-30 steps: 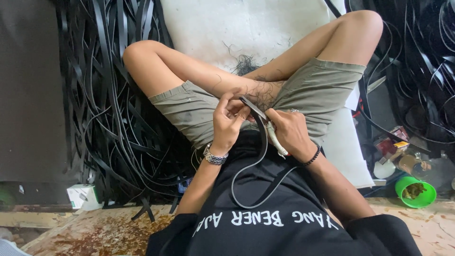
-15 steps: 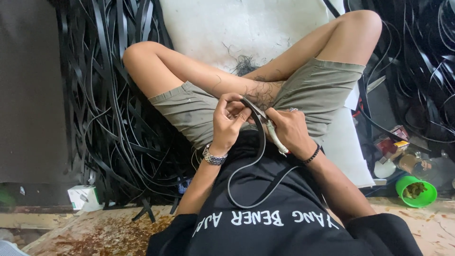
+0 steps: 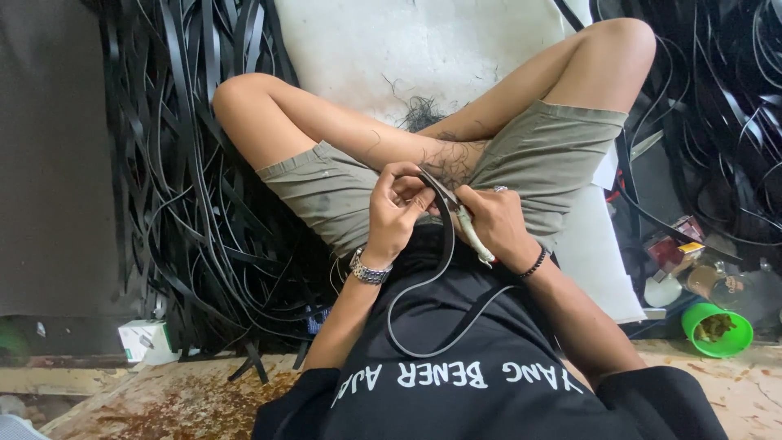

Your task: The person is sitting on the floor, picking up long black leather strips, inspecting them, and using scissors to trim the edges or ends.

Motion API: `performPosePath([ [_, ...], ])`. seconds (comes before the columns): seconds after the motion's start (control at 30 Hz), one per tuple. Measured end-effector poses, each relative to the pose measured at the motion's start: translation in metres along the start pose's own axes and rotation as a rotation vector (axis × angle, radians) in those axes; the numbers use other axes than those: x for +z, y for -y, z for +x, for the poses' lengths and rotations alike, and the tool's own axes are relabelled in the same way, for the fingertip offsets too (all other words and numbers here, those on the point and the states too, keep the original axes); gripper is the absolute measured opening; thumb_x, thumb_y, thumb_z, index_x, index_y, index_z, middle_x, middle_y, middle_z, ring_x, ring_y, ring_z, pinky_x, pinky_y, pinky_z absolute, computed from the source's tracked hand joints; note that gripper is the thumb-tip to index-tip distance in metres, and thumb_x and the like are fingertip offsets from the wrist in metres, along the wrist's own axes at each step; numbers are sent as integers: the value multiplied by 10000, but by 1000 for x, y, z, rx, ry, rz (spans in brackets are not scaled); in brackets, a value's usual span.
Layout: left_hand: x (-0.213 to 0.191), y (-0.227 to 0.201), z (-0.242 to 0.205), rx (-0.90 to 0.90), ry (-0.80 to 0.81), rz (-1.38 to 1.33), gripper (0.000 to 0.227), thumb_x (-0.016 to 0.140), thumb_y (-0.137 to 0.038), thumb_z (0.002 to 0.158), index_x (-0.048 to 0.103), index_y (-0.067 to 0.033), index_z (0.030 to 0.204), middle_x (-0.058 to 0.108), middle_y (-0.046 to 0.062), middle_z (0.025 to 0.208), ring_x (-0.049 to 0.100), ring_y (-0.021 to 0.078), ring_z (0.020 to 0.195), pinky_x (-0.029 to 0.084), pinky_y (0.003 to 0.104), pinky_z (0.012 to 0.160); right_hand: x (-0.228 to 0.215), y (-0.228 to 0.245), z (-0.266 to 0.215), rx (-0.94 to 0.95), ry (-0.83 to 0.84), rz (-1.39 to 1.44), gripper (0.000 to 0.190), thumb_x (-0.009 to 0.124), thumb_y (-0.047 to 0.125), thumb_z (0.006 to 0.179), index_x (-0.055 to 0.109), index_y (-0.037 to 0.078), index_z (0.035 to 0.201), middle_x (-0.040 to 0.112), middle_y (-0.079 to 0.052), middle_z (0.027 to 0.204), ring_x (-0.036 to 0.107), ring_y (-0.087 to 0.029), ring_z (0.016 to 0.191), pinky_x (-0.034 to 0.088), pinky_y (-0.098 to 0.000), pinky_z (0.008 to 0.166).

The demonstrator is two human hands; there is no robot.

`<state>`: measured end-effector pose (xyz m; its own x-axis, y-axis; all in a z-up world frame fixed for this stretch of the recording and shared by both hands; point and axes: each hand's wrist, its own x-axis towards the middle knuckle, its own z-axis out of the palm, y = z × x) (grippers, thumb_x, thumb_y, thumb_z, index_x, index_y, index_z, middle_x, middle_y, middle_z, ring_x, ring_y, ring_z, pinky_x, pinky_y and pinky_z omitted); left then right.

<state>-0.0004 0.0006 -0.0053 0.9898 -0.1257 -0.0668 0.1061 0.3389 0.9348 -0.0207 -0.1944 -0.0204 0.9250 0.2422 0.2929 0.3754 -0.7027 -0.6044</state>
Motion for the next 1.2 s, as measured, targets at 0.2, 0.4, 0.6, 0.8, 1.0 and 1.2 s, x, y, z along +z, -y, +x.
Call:
performPosePath([
  [0.2,-7,-19,17,27,-12,155,349,688,-92,980,563,-55,1304,703,111,985,695,132,735,664,293,653,-44,10,10,223,-23,-312,216,758,274,875,656,132,1003,620,-127,611,670,-396,593,502,-490,552],
  [0.4,-13,-37,69,108,28,331,287,718,-155,969,593,-68,1212,635,109,923,672,146,660,640,279,575,-56,-34,4,523,213,-535,434,719,264,824,551,103,1190,661,-166,878,695,-448,734,546,-561,628],
  [0.6,-12,-49,123,151,-65,380,174,635,-72,971,520,-70,1101,619,91,816,689,166,578,596,249,487,-85,13,20,577,185,-430,583,711,353,889,527,102,1382,658,-214,1149,702,-464,940,574,-604,725],
  [0.8,-7,-63,157,148,-110,468,141,586,-88,970,470,-86,1052,631,101,804,717,180,557,614,257,484,-117,47,19,342,430,617,503,391,391,1033,644,46,1297,740,-271,1092,712,-476,1053,553,-551,883],
  [1.0,-21,-73,176,163,-107,596,214,670,-60,976,457,-66,978,604,41,642,578,110,454,454,253,416,-134,45,28,473,775,1035,240,635,224,967,691,6,1050,695,-48,811,647,-134,716,540,-279,656],
  [1.2,-50,-83,168,-116,-88,313,203,597,-208,1028,575,-32,1126,559,29,645,547,119,471,412,240,422,-146,-16,55,659,144,400,250,757,73,819,734,16,1061,724,-55,670,610,-130,522,466,-255,499],
])
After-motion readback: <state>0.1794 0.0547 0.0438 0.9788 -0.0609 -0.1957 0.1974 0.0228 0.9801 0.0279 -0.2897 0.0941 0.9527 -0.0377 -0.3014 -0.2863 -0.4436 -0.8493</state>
